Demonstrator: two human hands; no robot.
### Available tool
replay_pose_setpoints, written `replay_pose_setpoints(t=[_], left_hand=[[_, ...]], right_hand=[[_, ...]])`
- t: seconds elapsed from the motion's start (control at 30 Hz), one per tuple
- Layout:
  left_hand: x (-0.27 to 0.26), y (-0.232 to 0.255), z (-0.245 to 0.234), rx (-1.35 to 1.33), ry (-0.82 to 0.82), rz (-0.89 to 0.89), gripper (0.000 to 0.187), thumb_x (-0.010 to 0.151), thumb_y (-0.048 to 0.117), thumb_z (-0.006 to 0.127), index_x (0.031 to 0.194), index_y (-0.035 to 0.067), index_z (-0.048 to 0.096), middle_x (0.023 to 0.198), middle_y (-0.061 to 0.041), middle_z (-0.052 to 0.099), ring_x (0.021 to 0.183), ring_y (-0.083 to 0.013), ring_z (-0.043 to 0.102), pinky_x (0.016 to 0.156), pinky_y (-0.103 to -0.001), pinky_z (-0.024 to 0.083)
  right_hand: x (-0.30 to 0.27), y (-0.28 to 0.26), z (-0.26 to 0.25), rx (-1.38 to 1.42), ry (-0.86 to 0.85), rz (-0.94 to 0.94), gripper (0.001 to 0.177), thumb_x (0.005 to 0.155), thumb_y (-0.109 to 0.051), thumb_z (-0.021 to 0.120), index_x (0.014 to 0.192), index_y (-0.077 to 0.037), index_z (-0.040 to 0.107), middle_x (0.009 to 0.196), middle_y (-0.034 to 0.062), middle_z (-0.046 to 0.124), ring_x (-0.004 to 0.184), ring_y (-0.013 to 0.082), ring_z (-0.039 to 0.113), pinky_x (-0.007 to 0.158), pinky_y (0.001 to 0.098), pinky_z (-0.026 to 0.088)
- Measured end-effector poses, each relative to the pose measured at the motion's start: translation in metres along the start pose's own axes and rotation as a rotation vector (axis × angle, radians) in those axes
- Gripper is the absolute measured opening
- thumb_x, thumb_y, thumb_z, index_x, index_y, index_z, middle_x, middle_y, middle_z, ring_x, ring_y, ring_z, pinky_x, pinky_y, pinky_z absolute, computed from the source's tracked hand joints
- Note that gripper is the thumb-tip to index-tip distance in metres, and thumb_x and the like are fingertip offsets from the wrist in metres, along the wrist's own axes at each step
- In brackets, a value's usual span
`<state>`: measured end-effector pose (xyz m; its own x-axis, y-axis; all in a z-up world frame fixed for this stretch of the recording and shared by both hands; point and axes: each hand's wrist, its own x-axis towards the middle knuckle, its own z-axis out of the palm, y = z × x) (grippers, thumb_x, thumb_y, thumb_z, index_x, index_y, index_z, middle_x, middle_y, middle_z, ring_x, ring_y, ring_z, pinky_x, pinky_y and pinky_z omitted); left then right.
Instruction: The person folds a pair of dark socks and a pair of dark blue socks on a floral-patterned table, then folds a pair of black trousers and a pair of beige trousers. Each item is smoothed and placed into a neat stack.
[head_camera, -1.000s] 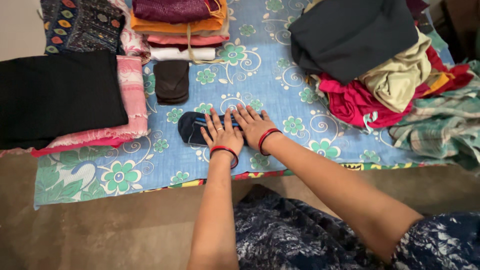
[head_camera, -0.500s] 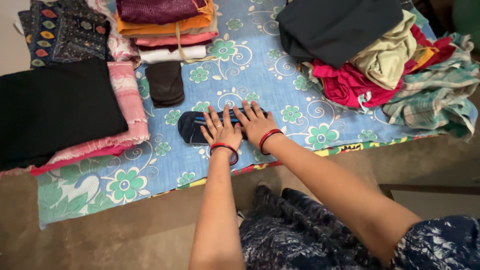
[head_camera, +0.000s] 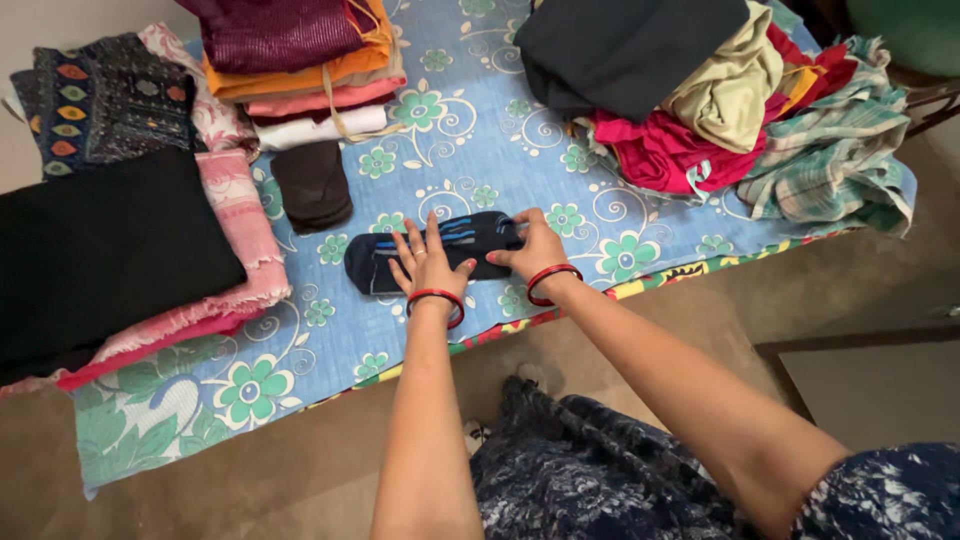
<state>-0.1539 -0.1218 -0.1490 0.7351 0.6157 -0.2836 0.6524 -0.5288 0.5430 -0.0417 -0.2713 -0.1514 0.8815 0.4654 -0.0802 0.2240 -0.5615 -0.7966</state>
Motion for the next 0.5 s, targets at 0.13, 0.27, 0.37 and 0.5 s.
replay_pose_setpoints(t=[0.13, 0.27, 0.37, 0.5], left_hand=[[-0.007, 0.006, -0.010, 0.031, 0.020, -0.010, 0.118, 0.073, 0.039, 0.089, 0.162, 0.026, 0.013, 0.171, -0.012, 0.010, 0.158, -0.0311, 0.002, 0.123, -0.057, 0.011], [-0.013, 0.002, -0.011, -0.021, 0.121, 0.011, 0.109, 0.068, 0.032, 0.090, 0.157, 0.022, 0.027, 0.166, -0.013, 0.024, 0.155, -0.0285, 0.016, 0.118, -0.056, 0.023], [-0.019, -0.004, -0.007, -0.119, 0.306, 0.108, 0.075, 0.073, 0.022, 0.082, 0.142, 0.021, 0.054, 0.155, -0.010, 0.048, 0.148, -0.0299, 0.035, 0.114, -0.054, 0.032], [-0.014, -0.005, -0.021, -0.393, 0.321, 0.247, 0.040, 0.080, 0.019, 0.074, 0.121, 0.019, 0.073, 0.124, -0.009, 0.074, 0.125, -0.0302, 0.063, 0.110, -0.043, 0.049]], right_hand=[[0.008, 0.013, 0.007, 0.036, 0.063, 0.046, 0.074, 0.060, -0.027, 0.097, 0.115, -0.002, 0.054, 0.096, 0.0149, 0.069, 0.086, 0.0259, 0.069, 0.079, 0.0386, 0.057], [0.006, 0.012, 0.007, -0.099, 0.073, -0.058, 0.058, 0.062, -0.021, 0.097, 0.102, -0.001, 0.061, 0.096, 0.0167, 0.069, 0.087, 0.0280, 0.068, 0.079, 0.0376, 0.055], [0.005, 0.004, 0.003, -0.076, -0.012, 0.060, 0.047, 0.065, -0.022, 0.096, 0.094, -0.001, 0.066, 0.089, 0.0133, 0.071, 0.084, 0.0268, 0.070, 0.078, 0.0369, 0.055], [0.010, -0.027, -0.008, 0.073, 0.058, -0.262, 0.029, 0.067, -0.009, 0.088, 0.090, -0.002, 0.071, 0.093, 0.0098, 0.068, 0.084, 0.0240, 0.070, 0.077, 0.0336, 0.058]])
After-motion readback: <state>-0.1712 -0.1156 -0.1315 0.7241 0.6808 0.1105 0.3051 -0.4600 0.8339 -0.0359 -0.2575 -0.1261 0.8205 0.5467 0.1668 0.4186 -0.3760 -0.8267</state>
